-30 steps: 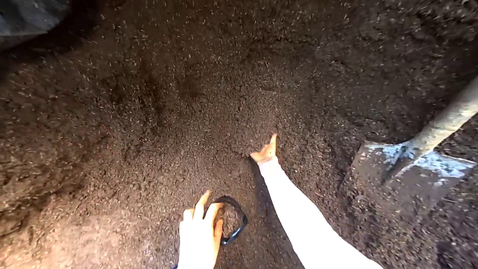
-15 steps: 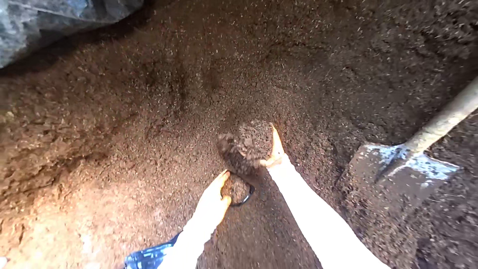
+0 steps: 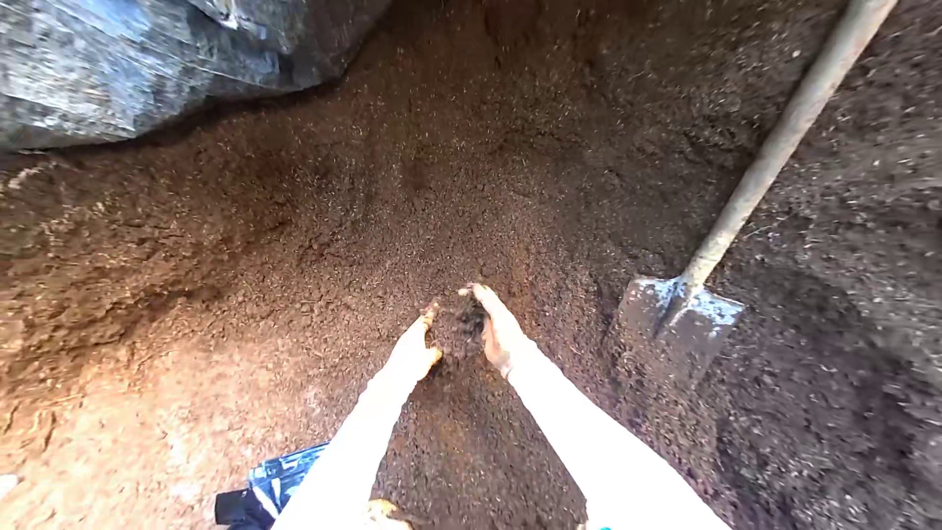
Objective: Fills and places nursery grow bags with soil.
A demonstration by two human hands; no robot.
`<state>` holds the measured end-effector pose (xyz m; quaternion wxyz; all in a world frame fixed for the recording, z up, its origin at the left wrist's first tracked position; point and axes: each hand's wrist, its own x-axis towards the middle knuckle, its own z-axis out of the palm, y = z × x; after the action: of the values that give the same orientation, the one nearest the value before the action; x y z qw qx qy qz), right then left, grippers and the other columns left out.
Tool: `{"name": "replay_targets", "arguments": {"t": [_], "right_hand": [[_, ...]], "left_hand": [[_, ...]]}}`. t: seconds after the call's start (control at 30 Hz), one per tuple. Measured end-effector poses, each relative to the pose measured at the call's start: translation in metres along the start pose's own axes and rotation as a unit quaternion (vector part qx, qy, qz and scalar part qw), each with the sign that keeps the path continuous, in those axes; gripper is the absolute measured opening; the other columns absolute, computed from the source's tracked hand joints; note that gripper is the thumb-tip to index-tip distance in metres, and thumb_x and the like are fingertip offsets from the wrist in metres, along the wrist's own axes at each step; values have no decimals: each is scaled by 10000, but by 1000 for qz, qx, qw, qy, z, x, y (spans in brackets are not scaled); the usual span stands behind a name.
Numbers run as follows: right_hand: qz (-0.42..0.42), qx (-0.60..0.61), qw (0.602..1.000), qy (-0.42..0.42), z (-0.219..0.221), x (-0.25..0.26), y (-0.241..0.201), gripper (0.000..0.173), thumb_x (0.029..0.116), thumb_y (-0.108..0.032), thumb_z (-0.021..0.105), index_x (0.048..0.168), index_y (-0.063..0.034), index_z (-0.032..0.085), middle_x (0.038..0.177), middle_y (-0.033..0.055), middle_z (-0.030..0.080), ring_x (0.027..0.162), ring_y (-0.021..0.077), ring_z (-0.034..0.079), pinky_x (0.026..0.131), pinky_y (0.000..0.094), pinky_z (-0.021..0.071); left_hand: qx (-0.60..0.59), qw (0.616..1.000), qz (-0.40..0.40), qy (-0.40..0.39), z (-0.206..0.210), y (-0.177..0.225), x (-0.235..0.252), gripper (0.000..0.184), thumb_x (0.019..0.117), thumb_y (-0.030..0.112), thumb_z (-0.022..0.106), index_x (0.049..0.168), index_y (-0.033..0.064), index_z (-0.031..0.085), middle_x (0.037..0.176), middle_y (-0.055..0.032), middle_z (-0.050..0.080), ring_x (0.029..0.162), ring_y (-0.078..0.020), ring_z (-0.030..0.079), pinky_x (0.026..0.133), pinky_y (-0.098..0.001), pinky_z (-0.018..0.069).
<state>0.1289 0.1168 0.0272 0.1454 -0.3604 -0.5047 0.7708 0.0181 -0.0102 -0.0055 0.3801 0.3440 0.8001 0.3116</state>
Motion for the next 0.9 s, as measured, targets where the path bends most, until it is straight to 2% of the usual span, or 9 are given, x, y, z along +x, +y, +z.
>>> {"name": "replay_targets", "arguments": {"t": [0.07,0.17,0.23,0.3,0.4,0.47,0.6,0.77,0.9], "right_hand": [[-9,-79,994,-71,2,-3,-10,430,1109,-349,363,1417,-108,542,1431,112,549,1310,236,511,1055,499,434],[-46,-134,978,-155,5,-7,-22,486,1117,-328,279,1408,-55,556,1440,94,570,1323,197,525,1098,424,440],[-90,-240,959,-123,0,-5,-34,428,1123,-222,297,1383,-40,584,1496,137,532,1388,258,494,1123,457,419],[-90,-436,894,-50,-14,6,-38,331,1081,-123,456,1364,-13,589,1430,200,567,1334,312,548,1123,467,441],[73,-575,810,-82,-30,23,-17,605,981,-389,691,1417,-7,516,1367,264,582,1226,385,609,1041,552,483],[128,-613,770,-120,-27,26,0,731,958,-490,688,1460,-1,482,1408,270,560,1289,396,573,1075,579,447],[115,-685,717,-63,-7,20,3,477,1095,-339,399,1499,-101,489,1465,190,565,1368,362,539,1099,589,433],[32,-707,705,-37,2,-1,-35,389,1089,-327,426,1368,-122,603,1331,190,653,1257,386,616,997,619,487],[-66,-684,726,9,-1,-30,-64,287,1069,-302,515,1224,-102,651,1129,202,711,1058,429,686,820,660,526]], "left_hand": [[13,1000,18,5,-7,1,-2,853,911,5,686,1637,97,247,1692,-110,272,1544,-241,316,1265,-436,259],[31,999,14,21,-14,3,-5,775,905,14,699,1596,81,355,1620,-139,410,1490,-275,412,1234,-472,319],[40,998,3,43,-15,-1,-7,701,934,64,680,1571,61,388,1603,-184,411,1485,-310,405,1230,-480,319],[67,995,-35,68,-14,-5,-7,590,991,221,650,1526,70,454,1540,-198,475,1430,-329,470,1186,-509,378],[134,982,-131,38,-12,3,-13,617,1032,528,538,1429,56,537,1396,-214,594,1309,-371,578,1073,-599,457],[181,967,-177,-5,-7,13,-16,663,1044,606,431,1403,65,566,1368,-222,624,1297,-396,593,1038,-650,461],[216,960,-180,-2,0,21,-13,513,1106,427,351,1446,99,551,1411,-198,610,1321,-380,585,1048,-641,460],[211,965,-148,47,-28,53,-36,428,1104,375,396,1344,104,624,1302,-201,667,1243,-399,627,994,-648,483],[183,970,-99,123,-45,79,-61,379,1089,389,454,1122,79,670,1029,-222,707,1022,-449,682,794,-690,499]]}}
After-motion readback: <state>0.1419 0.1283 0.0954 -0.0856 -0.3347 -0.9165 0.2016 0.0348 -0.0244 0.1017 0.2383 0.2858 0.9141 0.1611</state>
